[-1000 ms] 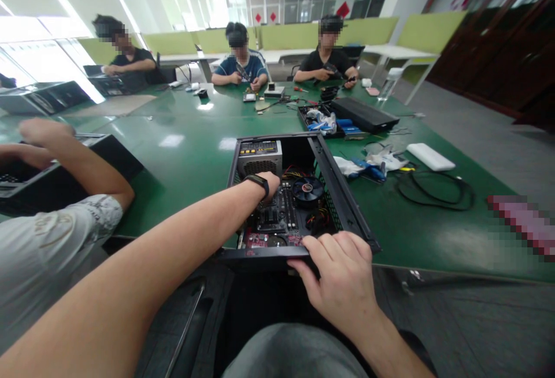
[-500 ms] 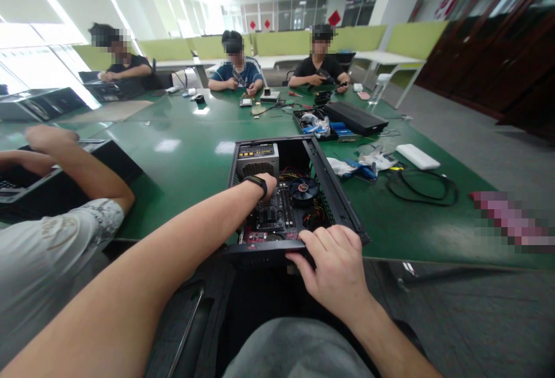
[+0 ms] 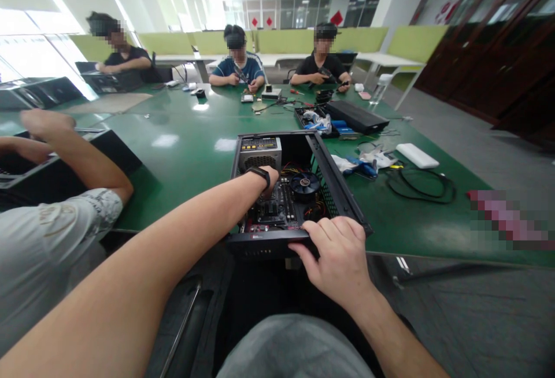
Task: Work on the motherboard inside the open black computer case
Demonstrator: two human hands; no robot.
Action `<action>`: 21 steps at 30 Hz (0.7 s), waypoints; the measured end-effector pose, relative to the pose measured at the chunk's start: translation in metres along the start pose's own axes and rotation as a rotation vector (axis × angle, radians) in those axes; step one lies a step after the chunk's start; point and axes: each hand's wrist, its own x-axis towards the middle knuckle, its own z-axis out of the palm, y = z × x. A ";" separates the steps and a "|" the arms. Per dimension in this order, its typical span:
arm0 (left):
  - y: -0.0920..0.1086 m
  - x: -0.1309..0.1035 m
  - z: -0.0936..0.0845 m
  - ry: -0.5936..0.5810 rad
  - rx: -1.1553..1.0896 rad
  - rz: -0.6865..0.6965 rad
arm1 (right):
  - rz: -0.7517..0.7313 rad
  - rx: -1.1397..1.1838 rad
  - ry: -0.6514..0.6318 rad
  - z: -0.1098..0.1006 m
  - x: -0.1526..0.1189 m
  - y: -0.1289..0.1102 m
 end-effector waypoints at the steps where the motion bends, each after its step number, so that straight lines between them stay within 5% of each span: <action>1: 0.000 0.000 0.000 -0.003 -0.002 -0.001 | 0.000 0.000 0.002 0.000 0.000 0.000; 21: 0.004 -0.006 -0.002 -0.011 0.039 -0.020 | -0.003 -0.019 0.035 0.003 -0.001 0.000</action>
